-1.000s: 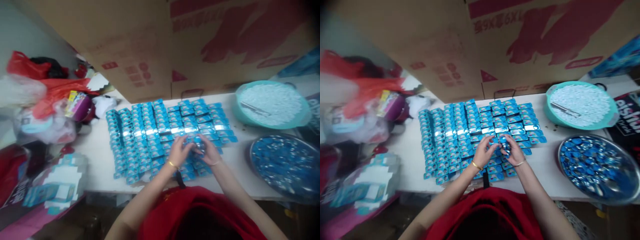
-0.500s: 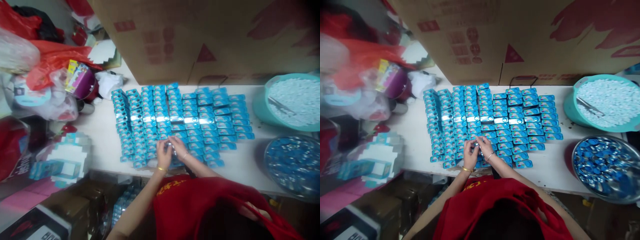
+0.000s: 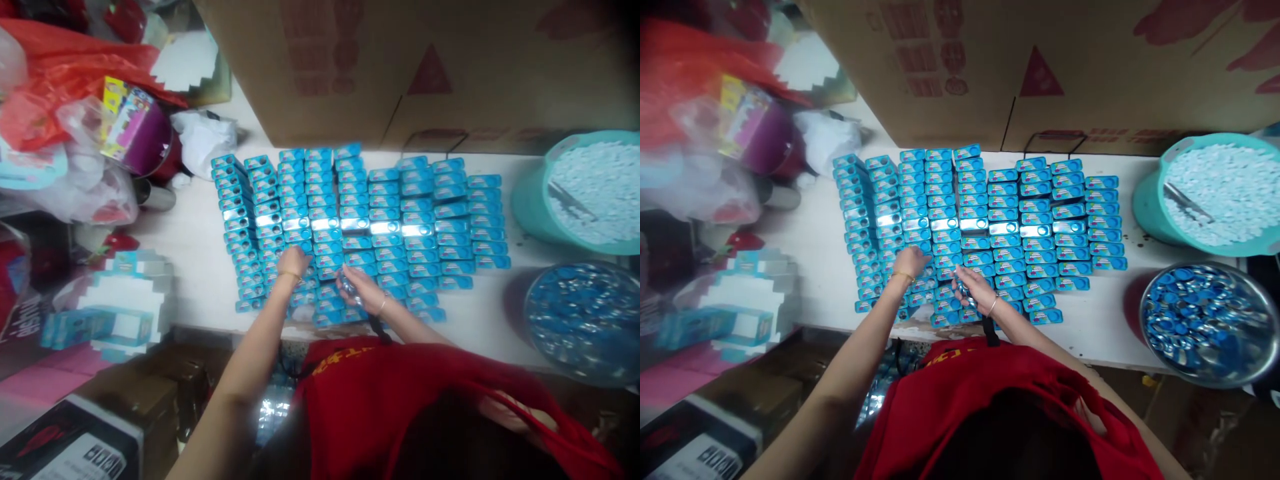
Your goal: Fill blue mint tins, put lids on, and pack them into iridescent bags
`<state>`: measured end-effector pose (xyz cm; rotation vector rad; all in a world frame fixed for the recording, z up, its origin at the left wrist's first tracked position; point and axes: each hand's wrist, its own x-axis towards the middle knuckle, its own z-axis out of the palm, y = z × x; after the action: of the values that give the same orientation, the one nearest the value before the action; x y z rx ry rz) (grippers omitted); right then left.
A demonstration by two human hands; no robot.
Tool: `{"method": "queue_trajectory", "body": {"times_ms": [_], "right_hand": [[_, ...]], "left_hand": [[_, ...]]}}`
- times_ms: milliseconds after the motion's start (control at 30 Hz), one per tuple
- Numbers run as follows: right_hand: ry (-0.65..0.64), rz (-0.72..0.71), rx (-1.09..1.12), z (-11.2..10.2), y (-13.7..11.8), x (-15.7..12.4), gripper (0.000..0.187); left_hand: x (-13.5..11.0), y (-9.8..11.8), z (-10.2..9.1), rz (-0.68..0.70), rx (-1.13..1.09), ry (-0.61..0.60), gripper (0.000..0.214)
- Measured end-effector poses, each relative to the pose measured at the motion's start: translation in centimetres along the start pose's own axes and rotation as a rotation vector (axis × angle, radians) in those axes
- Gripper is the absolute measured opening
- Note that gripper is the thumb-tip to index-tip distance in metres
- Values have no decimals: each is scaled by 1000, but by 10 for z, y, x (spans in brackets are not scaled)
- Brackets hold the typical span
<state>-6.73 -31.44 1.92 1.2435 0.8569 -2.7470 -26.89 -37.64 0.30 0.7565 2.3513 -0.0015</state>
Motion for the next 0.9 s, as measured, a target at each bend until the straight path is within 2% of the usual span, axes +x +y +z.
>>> {"method": "queue_trajectory", "body": {"times_ms": [100,233,467,567,633,700,800,833,900], "right_hand": [[-7,39,-7,0,4,2,43],[-13,88,-17,-2,8,4,45],[-50,149,-102,5,10,11,46],[-53,216,-69,11,6,14,49],[-47,267,-27,13,4,16,51],[-46,291,-11,14,5,15,53],[-43,276,-43,15,12,11,52],[-45,270,-57,16,16,10,50],[-60,267,-79,18,23,6,45]], "left_hand": [[10,1,-8,-17,122,-122,36],[15,-2,-7,-50,171,-199,41],[17,1,-5,-77,202,-141,41],[4,3,-7,-52,163,-82,34],[-14,3,-5,30,41,7,30],[-39,3,4,198,-211,55,29],[-74,1,24,451,-567,-1,29],[-82,-1,31,475,-630,-9,24],[-90,-8,44,413,-715,16,15]]}}
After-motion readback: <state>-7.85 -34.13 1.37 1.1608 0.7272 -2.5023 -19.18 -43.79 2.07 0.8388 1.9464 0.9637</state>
